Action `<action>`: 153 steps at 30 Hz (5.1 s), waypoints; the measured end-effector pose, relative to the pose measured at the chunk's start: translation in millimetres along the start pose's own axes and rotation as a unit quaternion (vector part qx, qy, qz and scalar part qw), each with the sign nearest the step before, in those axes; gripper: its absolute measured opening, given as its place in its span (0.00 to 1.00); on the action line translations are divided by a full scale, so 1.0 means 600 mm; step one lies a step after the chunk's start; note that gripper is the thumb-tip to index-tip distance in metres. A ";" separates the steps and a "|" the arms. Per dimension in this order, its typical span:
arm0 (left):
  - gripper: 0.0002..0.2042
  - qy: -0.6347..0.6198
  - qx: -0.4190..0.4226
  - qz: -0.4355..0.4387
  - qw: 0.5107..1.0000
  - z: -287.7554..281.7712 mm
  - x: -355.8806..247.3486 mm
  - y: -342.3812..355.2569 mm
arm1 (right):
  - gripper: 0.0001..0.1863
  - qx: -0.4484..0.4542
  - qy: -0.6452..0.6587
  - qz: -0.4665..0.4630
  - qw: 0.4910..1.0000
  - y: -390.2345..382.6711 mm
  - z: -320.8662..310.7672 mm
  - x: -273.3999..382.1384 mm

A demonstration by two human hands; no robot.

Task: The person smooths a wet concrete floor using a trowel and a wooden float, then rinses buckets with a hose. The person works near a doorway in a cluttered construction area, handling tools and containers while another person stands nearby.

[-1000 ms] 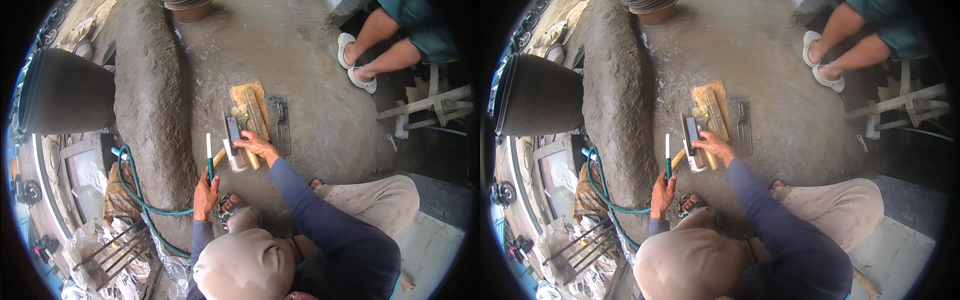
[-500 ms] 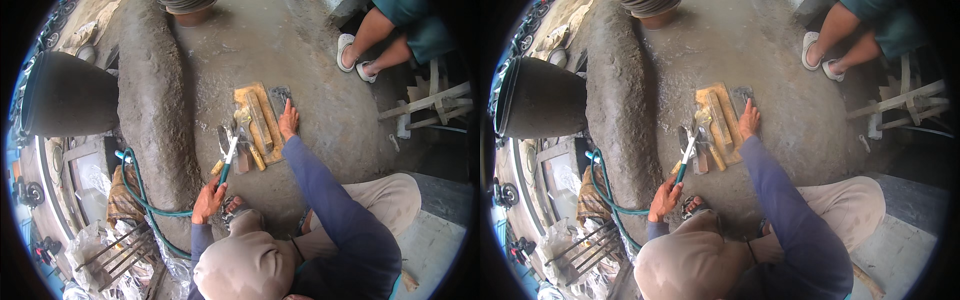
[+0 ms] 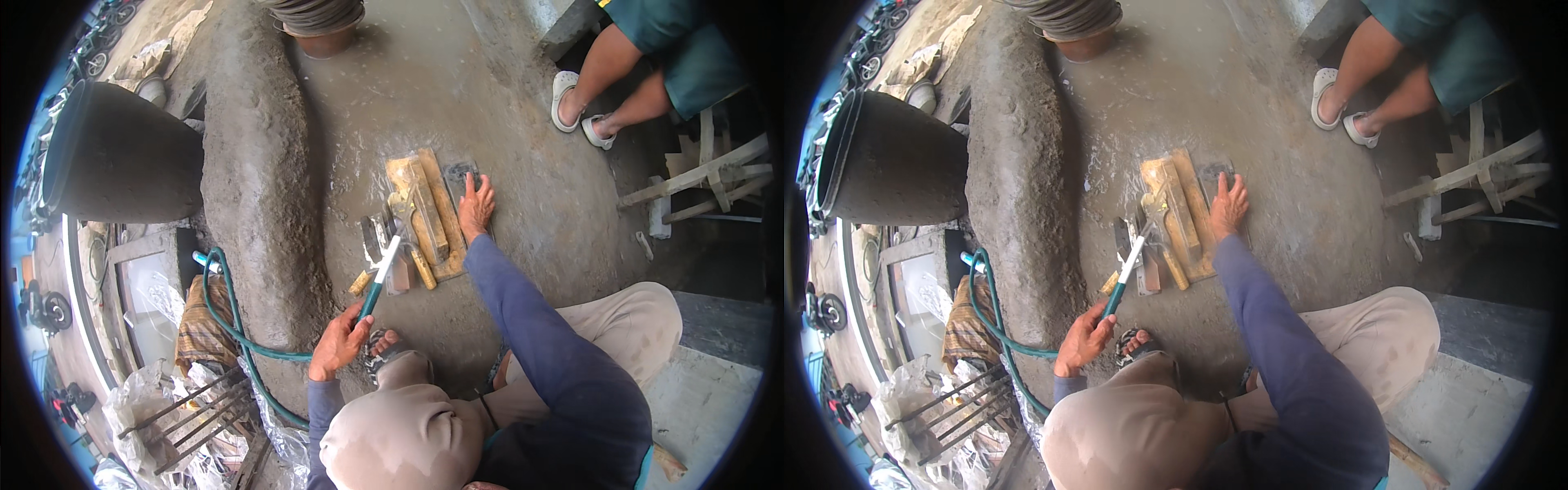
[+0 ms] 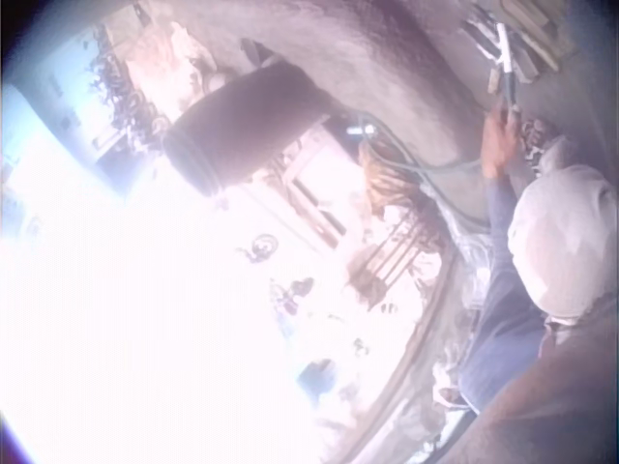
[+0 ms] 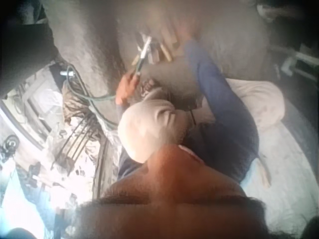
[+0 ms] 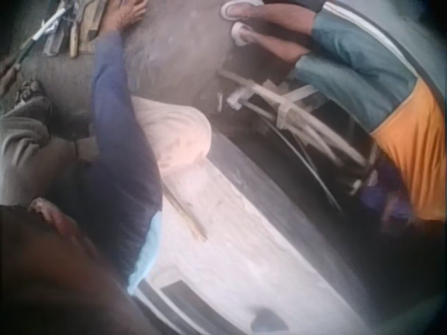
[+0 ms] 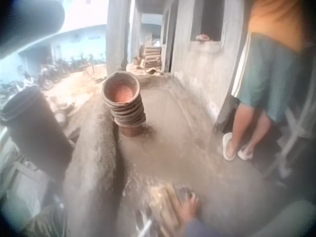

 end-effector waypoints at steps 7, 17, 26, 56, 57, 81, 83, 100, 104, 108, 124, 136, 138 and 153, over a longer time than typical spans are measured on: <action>0.20 0.005 0.007 -0.002 1.000 0.027 -0.006 0.014 | 0.40 0.190 -0.060 -0.097 0.975 -0.043 0.045 0.095; 0.22 0.009 0.008 0.007 1.000 0.014 -0.008 -0.001 | 0.35 0.115 0.317 0.063 0.939 -0.026 -0.002 0.022; 0.18 -0.049 0.071 0.011 0.996 0.031 -0.035 -0.032 | 0.41 0.400 0.713 0.179 0.547 -0.152 0.016 0.063; 0.21 0.006 -0.038 0.005 0.999 -0.008 -0.029 0.008 | 0.40 0.451 0.728 0.162 0.490 -0.223 0.013 0.111; 0.21 0.008 -0.041 0.009 0.999 -0.009 -0.027 0.009 | 0.40 0.453 0.726 0.162 0.491 -0.223 0.013 0.116; 0.27 -0.329 -0.169 0.142 0.918 -0.149 -0.073 0.444 | 0.39 0.504 0.687 0.161 0.498 -0.305 0.009 0.150; 0.21 -0.364 -0.194 0.152 0.898 -0.168 -0.056 0.465 | 0.38 0.515 0.683 0.162 0.492 -0.322 0.007 0.157; 0.23 -0.141 -0.293 0.203 0.923 -0.129 -0.077 0.443 | 0.38 0.510 0.679 0.174 0.498 -0.323 0.015 0.122; 0.37 0.290 -0.166 0.175 0.926 0.026 -0.131 0.405 | 0.37 0.498 0.682 0.177 0.505 -0.301 0.020 0.109; 0.37 0.368 0.123 0.225 0.894 0.164 -0.139 0.341 | 0.37 0.495 0.684 0.171 0.507 -0.284 0.021 0.114; 0.34 0.398 0.123 0.358 0.836 0.284 -0.147 0.170 | 0.37 0.462 0.719 0.154 0.496 -0.209 0.022 0.133; 0.36 0.347 -0.128 0.003 0.929 0.076 0.063 0.065 | 0.35 0.150 0.357 0.158 0.909 -0.021 0.012 0.105; 0.36 0.377 -0.156 0.012 0.913 0.063 0.080 0.047 | 0.36 0.119 0.374 0.124 0.911 -0.008 0.013 0.092; 0.28 0.272 -0.205 0.054 0.939 -0.020 0.007 -0.016 | 0.47 0.181 -0.007 -0.129 0.975 -0.061 0.056 -0.031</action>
Point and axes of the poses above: each hand's wrist, its own y-axis towards the middle knuckle, its own z-axis out of the palm, x = y × z, the point moved 9 cm from there along y, towards the middle knuckle, and after that the axes turned 15 degrees about -y, right-handed, at the moved point
